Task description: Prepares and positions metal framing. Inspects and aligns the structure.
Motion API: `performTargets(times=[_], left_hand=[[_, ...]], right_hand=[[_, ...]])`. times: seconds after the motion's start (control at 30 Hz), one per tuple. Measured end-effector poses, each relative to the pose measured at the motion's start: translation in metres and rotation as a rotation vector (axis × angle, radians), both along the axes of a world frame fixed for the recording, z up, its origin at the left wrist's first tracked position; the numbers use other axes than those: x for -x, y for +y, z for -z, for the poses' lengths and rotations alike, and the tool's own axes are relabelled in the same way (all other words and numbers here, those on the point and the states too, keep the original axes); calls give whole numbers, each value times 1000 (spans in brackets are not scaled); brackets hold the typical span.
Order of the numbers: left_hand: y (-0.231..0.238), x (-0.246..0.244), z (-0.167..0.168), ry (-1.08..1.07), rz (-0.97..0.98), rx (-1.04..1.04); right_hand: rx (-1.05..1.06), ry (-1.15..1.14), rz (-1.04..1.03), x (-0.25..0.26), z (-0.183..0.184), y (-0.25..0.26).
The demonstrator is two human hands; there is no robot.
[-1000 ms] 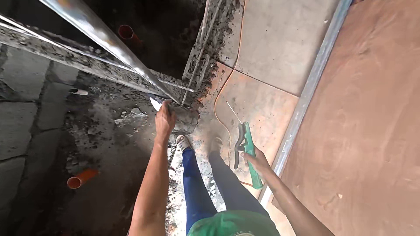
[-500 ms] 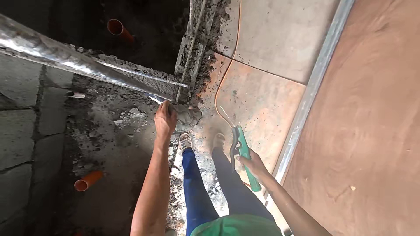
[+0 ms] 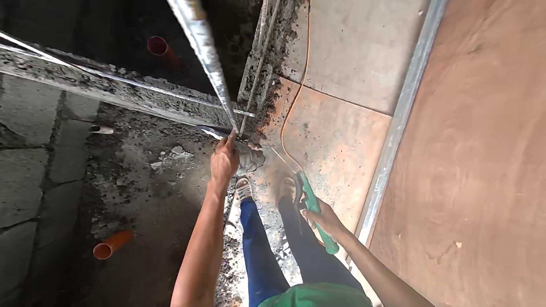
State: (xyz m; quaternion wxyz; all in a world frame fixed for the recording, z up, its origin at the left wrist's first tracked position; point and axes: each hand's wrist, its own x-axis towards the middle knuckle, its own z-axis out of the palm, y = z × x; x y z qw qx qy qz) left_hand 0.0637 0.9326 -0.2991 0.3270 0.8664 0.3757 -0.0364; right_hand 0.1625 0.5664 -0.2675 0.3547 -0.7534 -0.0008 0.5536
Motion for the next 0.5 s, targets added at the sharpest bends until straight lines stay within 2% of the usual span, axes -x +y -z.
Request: performTargets(times=[0.5], left_hand=[[-8, 13, -8, -95, -41, 85]], right_hand=[[-117, -102, 26, 26, -46, 35]])
